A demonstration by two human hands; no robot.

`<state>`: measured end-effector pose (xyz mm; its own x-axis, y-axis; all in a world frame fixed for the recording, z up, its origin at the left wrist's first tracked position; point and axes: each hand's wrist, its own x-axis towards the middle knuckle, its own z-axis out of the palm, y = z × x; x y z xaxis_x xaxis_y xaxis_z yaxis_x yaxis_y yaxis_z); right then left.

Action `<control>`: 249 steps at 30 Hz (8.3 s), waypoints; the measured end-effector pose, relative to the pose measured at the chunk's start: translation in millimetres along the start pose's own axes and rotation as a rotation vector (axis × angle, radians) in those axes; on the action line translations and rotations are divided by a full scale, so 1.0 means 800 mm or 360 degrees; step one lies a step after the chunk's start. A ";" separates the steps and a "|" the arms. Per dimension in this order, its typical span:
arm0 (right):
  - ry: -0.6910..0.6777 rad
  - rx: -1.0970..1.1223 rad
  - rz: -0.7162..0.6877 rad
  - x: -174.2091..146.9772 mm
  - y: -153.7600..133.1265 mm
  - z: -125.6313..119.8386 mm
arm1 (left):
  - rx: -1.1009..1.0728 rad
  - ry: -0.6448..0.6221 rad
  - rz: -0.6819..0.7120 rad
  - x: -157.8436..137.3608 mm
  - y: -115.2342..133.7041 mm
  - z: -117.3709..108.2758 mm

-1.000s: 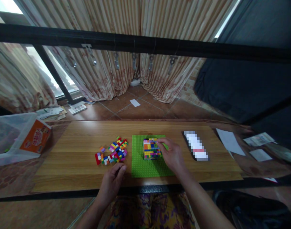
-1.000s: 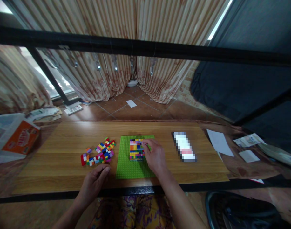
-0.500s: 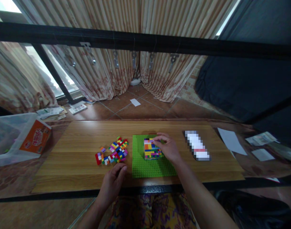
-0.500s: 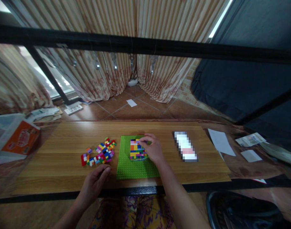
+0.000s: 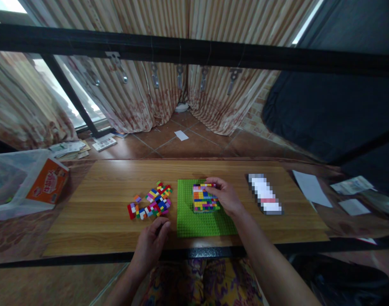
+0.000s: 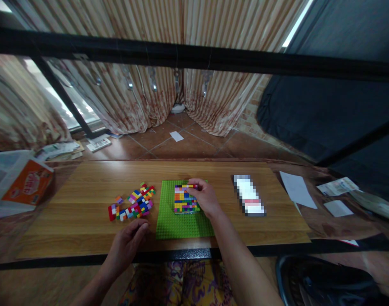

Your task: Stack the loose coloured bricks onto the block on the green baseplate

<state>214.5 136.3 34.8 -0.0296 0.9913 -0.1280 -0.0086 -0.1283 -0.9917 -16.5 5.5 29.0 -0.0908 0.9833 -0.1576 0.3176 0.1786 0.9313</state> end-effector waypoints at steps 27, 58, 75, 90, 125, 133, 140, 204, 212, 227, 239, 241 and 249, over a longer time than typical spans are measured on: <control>0.0198 -0.0700 -0.0846 -0.099 -0.032 0.041 | -0.0079 -0.0003 0.0142 0.002 -0.021 -0.002; -0.0491 -0.0934 -0.0647 -0.150 0.014 0.104 | -0.0087 -0.0269 0.0214 -0.007 -0.012 -0.012; 0.0328 -0.0754 -0.0611 -0.077 -0.045 -0.014 | -0.0064 -0.0253 0.0184 -0.007 -0.009 -0.010; 0.0208 -0.0797 -0.0582 -0.016 -0.006 -0.011 | -0.0019 -0.0190 0.0173 -0.007 -0.005 -0.008; 0.0358 -0.0082 -0.0196 -0.022 -0.003 -0.011 | -0.0114 0.0380 0.0170 -0.019 -0.022 -0.034; 0.0254 -0.0302 -0.0291 -0.082 -0.019 0.021 | 0.0712 0.0791 0.0016 -0.004 -0.032 -0.094; 0.0237 -0.0398 -0.0317 -0.106 -0.013 0.032 | 0.1144 0.0566 -0.0054 0.015 -0.015 -0.093; -0.0165 -0.0076 0.0002 -0.148 -0.026 0.015 | -0.0162 -0.0436 0.0174 -0.019 0.060 0.030; 0.0249 -0.0639 -0.0621 -0.054 -0.024 -0.025 | -0.0146 -0.0175 0.0103 0.003 0.023 0.016; 0.0160 -0.0836 -0.0527 -0.011 -0.013 -0.025 | -0.0112 -0.0207 0.0089 0.007 0.020 0.015; 0.0177 0.0139 -0.0026 -0.007 0.005 -0.010 | -0.0128 -0.0240 0.0112 0.006 0.014 0.016; 0.0173 0.0174 0.0006 -0.007 0.005 -0.009 | -0.0133 -0.0230 0.0111 0.006 0.013 0.016; 0.0150 0.0168 0.0039 -0.006 0.005 -0.007 | -0.0156 -0.0199 0.0110 0.006 0.018 0.018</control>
<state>220.0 131.3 31.2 0.0632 0.9855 -0.1574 -0.1141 -0.1496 -0.9821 1.3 12.9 36.8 0.0481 0.9909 -0.1260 0.2251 0.1121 0.9679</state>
